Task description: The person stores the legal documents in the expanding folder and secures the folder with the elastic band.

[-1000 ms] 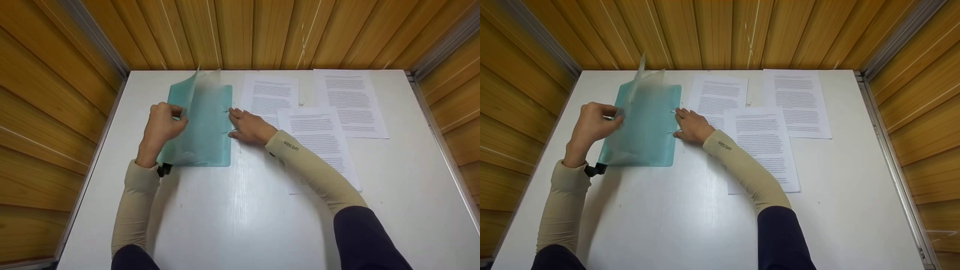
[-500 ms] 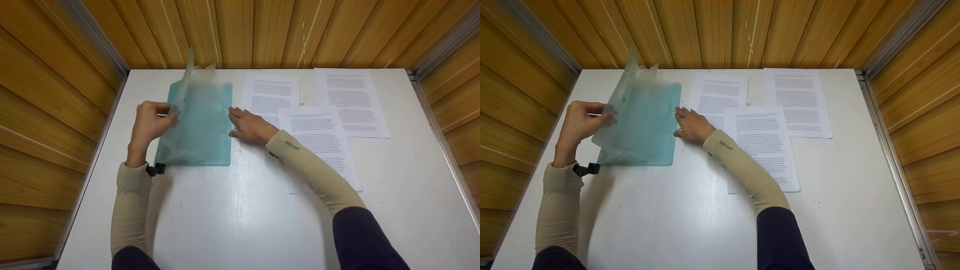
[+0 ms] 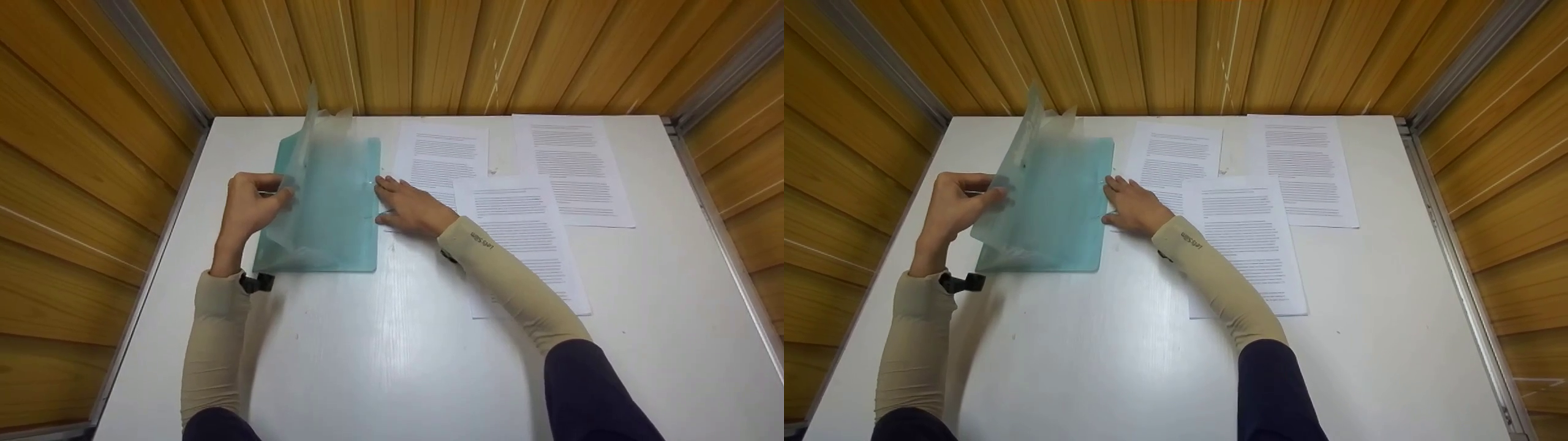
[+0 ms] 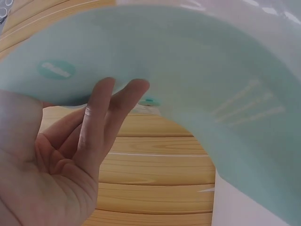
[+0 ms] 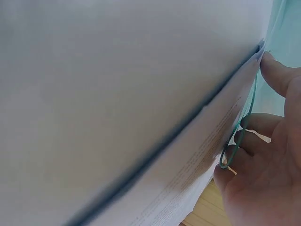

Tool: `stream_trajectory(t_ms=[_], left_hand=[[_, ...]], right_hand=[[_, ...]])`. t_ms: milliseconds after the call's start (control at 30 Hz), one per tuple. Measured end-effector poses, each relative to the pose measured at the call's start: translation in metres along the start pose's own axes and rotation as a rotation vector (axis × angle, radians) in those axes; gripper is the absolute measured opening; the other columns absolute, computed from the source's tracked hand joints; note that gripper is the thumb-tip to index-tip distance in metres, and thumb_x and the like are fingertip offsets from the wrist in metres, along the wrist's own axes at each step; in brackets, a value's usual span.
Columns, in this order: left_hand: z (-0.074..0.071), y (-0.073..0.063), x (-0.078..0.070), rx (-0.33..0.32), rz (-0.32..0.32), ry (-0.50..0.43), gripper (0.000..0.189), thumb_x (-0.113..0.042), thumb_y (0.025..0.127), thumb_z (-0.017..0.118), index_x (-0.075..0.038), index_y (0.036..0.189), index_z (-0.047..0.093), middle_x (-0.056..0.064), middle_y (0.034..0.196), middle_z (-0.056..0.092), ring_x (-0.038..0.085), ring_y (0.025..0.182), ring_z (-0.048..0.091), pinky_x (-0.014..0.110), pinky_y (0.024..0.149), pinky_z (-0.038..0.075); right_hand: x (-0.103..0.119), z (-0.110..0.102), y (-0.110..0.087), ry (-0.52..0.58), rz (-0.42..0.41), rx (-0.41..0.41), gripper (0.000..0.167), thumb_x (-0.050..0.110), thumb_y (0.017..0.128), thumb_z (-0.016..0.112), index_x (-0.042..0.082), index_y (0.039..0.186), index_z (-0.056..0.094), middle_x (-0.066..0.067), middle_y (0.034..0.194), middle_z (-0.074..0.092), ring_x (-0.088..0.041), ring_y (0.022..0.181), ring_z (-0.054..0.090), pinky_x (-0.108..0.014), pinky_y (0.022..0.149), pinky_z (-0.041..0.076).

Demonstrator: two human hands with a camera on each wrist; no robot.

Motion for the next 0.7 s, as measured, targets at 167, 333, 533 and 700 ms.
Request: stream_trajectory(t_ms=[167,333,533,700], left_hand=[[0.005,0.000,0.000,0.002,0.023,-0.012,0.024,-0.004,0.092,0.071,0.002,0.112,0.082,0.021,0.103,0.081,0.033,0.086,0.079,0.013,0.066,0.054],[0.007,0.000,0.000,0.000,0.028,-0.019,0.023,-0.003,0.091,0.072,0.002,0.112,0.082,0.021,0.103,0.081,0.033,0.087,0.079,0.012,0.067,0.054],[0.007,0.000,0.001,0.008,0.017,-0.035,0.023,-0.005,0.092,0.073,0.001,0.112,0.083,0.021,0.104,0.081,0.033,0.090,0.078,0.014,0.068,0.055],[0.005,-0.002,0.004,-0.004,0.001,-0.030,0.024,-0.006,0.092,0.073,0.001,0.113,0.083,0.020,0.105,0.081,0.033,0.092,0.078,0.018,0.070,0.056]], right_hand=[[0.002,-0.005,-0.004,0.006,-0.006,-0.024,0.082,0.046,0.109,0.057,0.007,0.171,0.020,-0.008,0.181,0.011,-0.026,0.168,0.006,-0.040,0.134,0.008],[0.003,-0.011,-0.011,-0.001,-0.028,-0.060,0.079,0.044,0.109,0.058,0.007,0.171,0.023,-0.009,0.180,0.013,-0.028,0.167,0.007,-0.042,0.134,0.009],[-0.002,-0.022,-0.024,0.058,-0.008,-0.077,0.078,0.046,0.109,0.058,0.012,0.171,0.025,-0.006,0.181,0.011,-0.027,0.168,0.006,-0.044,0.134,0.010],[-0.009,-0.035,-0.040,0.092,-0.022,-0.128,0.075,0.045,0.108,0.060,0.009,0.168,0.032,-0.011,0.179,0.020,-0.032,0.165,0.018,-0.048,0.133,0.018]])
Point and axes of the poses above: each hand's wrist, its own y-axis towards the middle knuckle, its own z-axis out of the palm, x = y × z, the point moved 7 cm from there along y, towards the middle knuckle
